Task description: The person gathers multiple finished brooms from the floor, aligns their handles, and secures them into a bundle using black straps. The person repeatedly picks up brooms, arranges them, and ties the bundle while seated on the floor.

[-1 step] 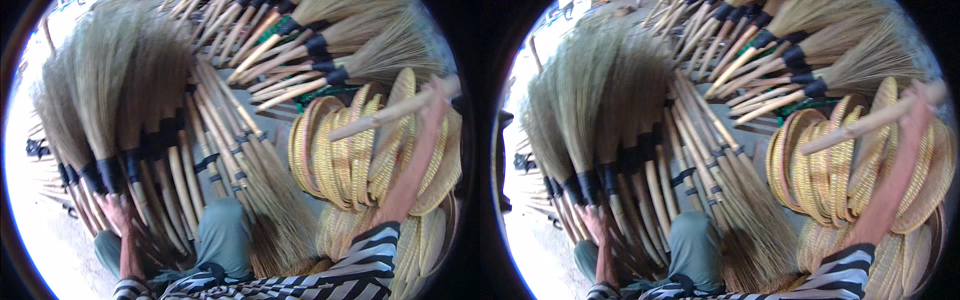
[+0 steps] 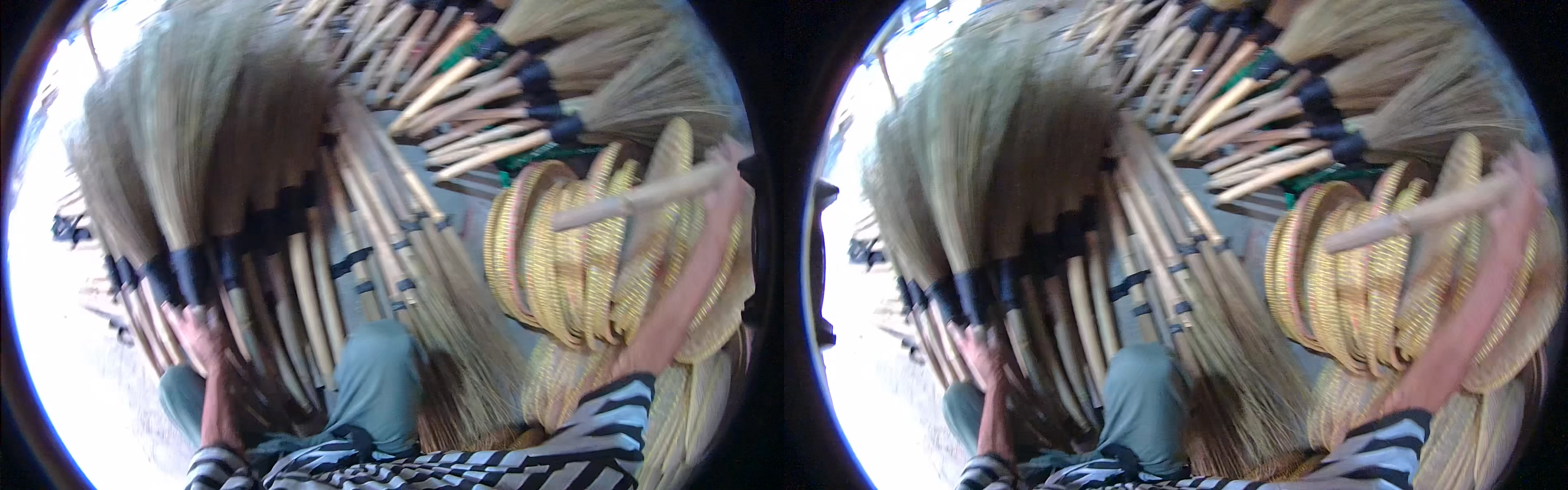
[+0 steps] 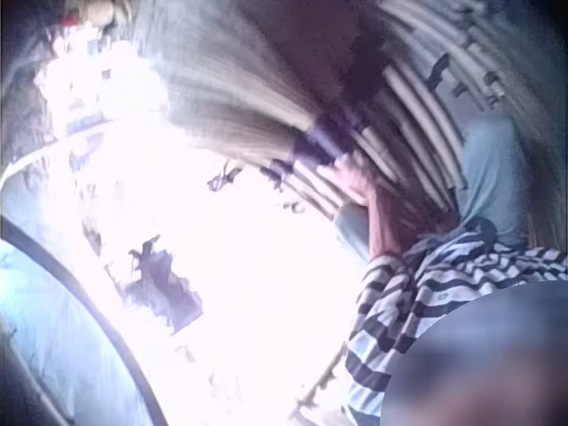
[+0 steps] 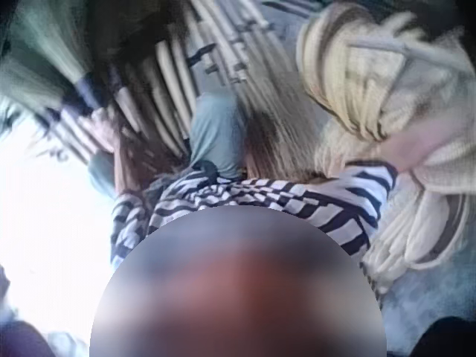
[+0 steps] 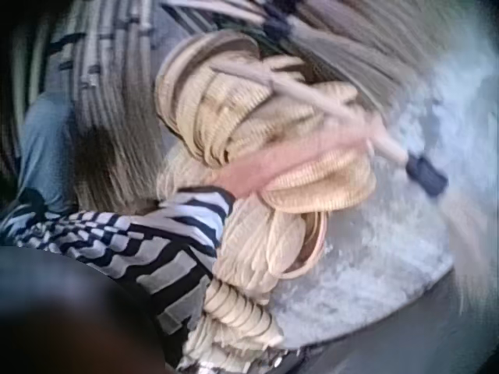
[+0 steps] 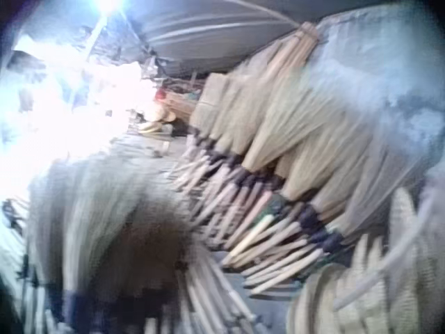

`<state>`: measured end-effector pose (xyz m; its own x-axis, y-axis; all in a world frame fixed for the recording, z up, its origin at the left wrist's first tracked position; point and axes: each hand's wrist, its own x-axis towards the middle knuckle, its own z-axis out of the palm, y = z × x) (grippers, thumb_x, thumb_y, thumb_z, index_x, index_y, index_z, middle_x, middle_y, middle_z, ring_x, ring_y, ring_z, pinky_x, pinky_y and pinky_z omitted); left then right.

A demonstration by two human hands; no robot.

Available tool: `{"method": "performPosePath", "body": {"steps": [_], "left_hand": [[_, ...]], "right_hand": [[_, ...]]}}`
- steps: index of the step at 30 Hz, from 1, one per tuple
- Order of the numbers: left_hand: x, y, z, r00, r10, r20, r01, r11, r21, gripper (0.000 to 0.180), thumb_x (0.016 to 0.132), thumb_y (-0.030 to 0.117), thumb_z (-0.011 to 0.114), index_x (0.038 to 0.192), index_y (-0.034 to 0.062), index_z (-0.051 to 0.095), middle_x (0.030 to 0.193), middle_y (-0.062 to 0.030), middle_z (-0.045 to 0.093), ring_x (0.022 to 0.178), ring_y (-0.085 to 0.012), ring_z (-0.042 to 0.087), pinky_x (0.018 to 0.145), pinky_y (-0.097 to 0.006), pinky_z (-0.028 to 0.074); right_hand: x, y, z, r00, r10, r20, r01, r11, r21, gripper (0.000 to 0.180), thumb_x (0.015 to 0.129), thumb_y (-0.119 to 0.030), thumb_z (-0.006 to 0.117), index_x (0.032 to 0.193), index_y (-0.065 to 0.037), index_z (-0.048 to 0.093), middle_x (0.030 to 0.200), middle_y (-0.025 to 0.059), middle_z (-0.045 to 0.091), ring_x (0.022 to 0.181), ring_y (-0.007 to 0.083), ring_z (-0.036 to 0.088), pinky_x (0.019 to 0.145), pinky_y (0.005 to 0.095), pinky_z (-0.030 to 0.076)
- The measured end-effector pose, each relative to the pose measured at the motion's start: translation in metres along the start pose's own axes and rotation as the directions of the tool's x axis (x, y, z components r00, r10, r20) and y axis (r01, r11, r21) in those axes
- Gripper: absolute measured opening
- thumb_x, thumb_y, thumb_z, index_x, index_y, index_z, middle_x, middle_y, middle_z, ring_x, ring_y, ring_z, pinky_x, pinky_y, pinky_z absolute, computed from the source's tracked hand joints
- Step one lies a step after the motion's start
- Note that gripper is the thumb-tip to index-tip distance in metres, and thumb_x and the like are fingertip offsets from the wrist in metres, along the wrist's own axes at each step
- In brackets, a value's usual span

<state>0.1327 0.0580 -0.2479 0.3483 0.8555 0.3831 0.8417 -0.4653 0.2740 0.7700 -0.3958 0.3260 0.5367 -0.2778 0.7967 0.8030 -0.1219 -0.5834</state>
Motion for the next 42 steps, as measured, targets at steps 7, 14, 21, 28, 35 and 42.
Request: {"method": "performPosePath", "body": {"steps": [7,14,21,28,35,42], "left_hand": [[0.0,0.008,-0.004,0.926,-0.322,0.197,0.335,0.941,-0.036,0.054,0.085,0.041,0.087,0.111,0.0,0.065,0.145,-0.031,0.052,0.118,-0.0499,0.059,0.098,-0.065,0.046],[0.001,0.022,-0.014,0.899,-0.376,0.226,0.418,0.89,-0.184,0.059,0.095,0.049,0.077,0.122,-0.0023,0.067,0.178,-0.0257,0.012,0.16,-0.0564,0.016,0.117,-0.081,0.024],[0.013,-0.026,-0.037,0.9,-0.238,0.366,0.413,0.735,-0.538,0.048,0.105,0.046,0.062,0.136,0.0107,0.073,0.178,-0.0273,0.015,0.164,-0.0456,0.019,0.13,-0.059,0.021],[0.011,-0.052,-0.052,0.91,-0.097,0.403,0.404,0.431,-0.807,0.064,0.109,0.045,0.061,0.158,0.0066,0.047,0.134,-0.0133,0.065,0.123,-0.0211,0.061,0.111,-0.039,0.045],[0.011,-0.037,-0.043,0.938,-0.244,0.245,0.342,0.547,-0.764,0.054,0.102,0.048,0.066,0.146,0.0174,0.065,0.163,-0.034,0.037,0.149,-0.0505,0.04,0.125,-0.054,0.033],[0.014,-0.01,-0.047,0.938,-0.313,0.151,0.346,0.799,-0.492,0.054,0.103,0.047,0.064,0.15,0.0198,0.062,0.165,-0.04,0.033,0.153,-0.0523,0.037,0.124,-0.06,0.032]], "right_hand": [[-0.258,-0.113,0.067,0.722,0.061,0.689,-0.527,0.694,0.49,0.037,0.095,-0.009,0.074,0.126,0.001,0.058,0.088,0.0066,0.064,0.073,0.0158,0.066,0.068,0.0295,0.055],[-0.473,-0.249,0.202,0.354,0.1,0.93,-0.852,0.445,0.277,0.034,0.095,-0.006,0.071,0.126,-0.002,0.059,0.082,0.0025,0.062,0.063,0.0115,0.062,0.057,0.0268,0.051],[-0.675,-0.266,0.253,-0.041,0.307,0.951,-0.904,0.395,-0.166,0.019,0.094,-0.012,0.075,0.107,-0.006,0.064,0.076,0.0043,0.065,0.058,0.0109,0.061,0.059,0.0288,0.051],[-0.854,-0.228,0.189,-0.243,0.328,0.913,-0.434,0.805,-0.405,0.068,0.095,-0.036,0.072,0.144,0.005,0.049,0.122,0.0338,0.071,0.114,0.0475,0.072,0.097,0.0522,0.057],[-0.756,-0.194,0.199,-0.342,0.262,0.902,-0.14,0.935,-0.325,0.05,0.093,-0.038,0.075,0.124,0.001,0.07,0.111,0.0254,0.077,0.104,0.0434,0.075,0.092,0.0488,0.058],[-0.769,-0.18,0.23,0.203,0.57,0.796,-0.356,0.8,-0.483,0.088,0.09,-0.034,0.084,0.157,-0.006,0.034,0.143,0.0325,0.05,0.13,0.0476,0.055,0.11,0.0543,0.046]]}}
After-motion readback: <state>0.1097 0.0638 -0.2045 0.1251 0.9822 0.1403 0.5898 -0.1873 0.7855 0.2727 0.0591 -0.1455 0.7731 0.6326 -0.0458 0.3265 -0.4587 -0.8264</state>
